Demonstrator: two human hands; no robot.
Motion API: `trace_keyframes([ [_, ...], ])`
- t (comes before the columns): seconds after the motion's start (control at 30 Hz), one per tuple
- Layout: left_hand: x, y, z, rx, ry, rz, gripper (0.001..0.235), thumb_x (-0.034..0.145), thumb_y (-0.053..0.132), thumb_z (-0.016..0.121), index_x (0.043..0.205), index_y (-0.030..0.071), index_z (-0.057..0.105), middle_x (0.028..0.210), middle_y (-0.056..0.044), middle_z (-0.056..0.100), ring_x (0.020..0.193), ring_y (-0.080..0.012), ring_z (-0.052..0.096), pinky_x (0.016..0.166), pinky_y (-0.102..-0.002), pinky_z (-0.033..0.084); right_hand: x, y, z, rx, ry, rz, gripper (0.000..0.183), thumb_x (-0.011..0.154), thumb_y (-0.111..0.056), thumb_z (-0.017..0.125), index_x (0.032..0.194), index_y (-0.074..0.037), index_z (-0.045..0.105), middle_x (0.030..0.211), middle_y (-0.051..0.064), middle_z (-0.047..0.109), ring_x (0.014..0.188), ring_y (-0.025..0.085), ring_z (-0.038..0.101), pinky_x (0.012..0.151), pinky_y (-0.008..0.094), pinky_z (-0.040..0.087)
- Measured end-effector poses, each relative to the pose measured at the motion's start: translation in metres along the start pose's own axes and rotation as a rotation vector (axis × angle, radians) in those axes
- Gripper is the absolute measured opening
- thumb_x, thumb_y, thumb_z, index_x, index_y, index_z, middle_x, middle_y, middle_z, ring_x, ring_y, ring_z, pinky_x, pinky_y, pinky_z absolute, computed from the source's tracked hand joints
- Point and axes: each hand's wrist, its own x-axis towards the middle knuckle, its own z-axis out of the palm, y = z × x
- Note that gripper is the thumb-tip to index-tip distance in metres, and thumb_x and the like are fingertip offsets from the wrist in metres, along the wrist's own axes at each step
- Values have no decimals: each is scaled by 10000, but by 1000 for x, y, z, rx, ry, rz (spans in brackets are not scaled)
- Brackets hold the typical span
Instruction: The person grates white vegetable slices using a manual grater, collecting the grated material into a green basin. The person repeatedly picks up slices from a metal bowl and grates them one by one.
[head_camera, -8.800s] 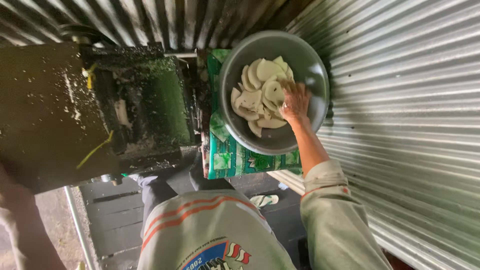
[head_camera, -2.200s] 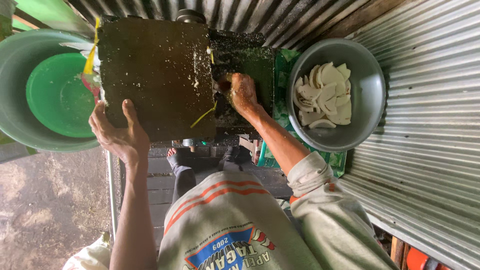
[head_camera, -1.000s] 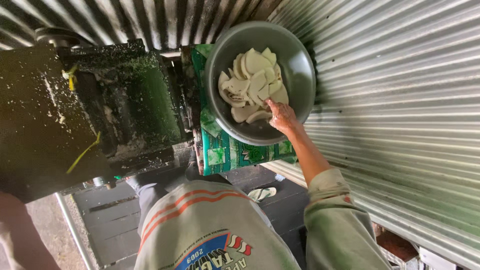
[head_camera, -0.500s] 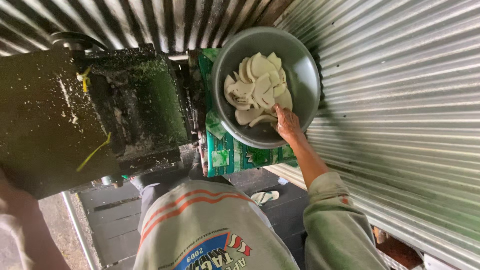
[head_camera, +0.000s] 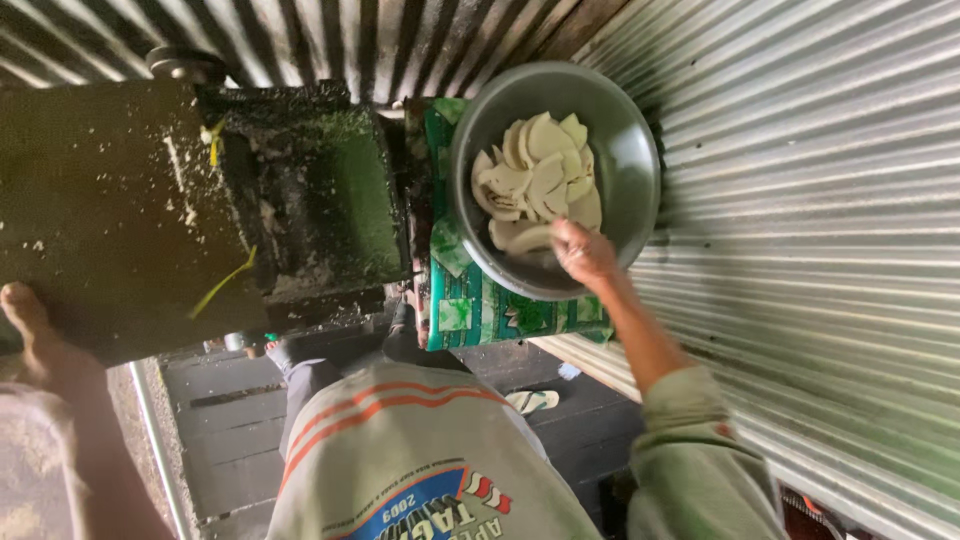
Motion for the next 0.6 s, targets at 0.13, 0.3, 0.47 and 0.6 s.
trace_keyframes([
  [0.13,1,3,4,-44,76,-9,567,1170,432,405,1444,-65,394,1472,-294,386,1315,-294,409,1055,-452,377,1,-32,-66,563,-122,142,245,988,-113,640,1221,-176,681,1121,118,752,950,251,749,827,352,602],
  [0.3,0,22,13,-104,239,51,557,1140,475,540,1340,-45,512,1345,-239,487,1146,-262,478,951,-421,437,-2,-82,-122,949,-114,-91,297,933,3,660,1223,-51,698,1246,131,703,1126,222,701,1008,344,592],
  [0.47,-10,50,14,-175,339,237,559,1111,519,675,1237,-24,630,1217,-185,588,978,-229,547,847,-390,498,3,-174,-118,1166,-187,-278,272,940,53,670,1210,14,686,1323,119,672,1201,221,672,1062,370,573],
  [0.6,-4,54,9,435,469,322,623,1103,618,696,1190,1,673,1184,-153,666,1042,-243,636,881,-441,544,10,-252,-78,1113,-249,-505,233,975,46,670,1204,9,688,1372,138,648,1230,227,667,1063,373,586],
])
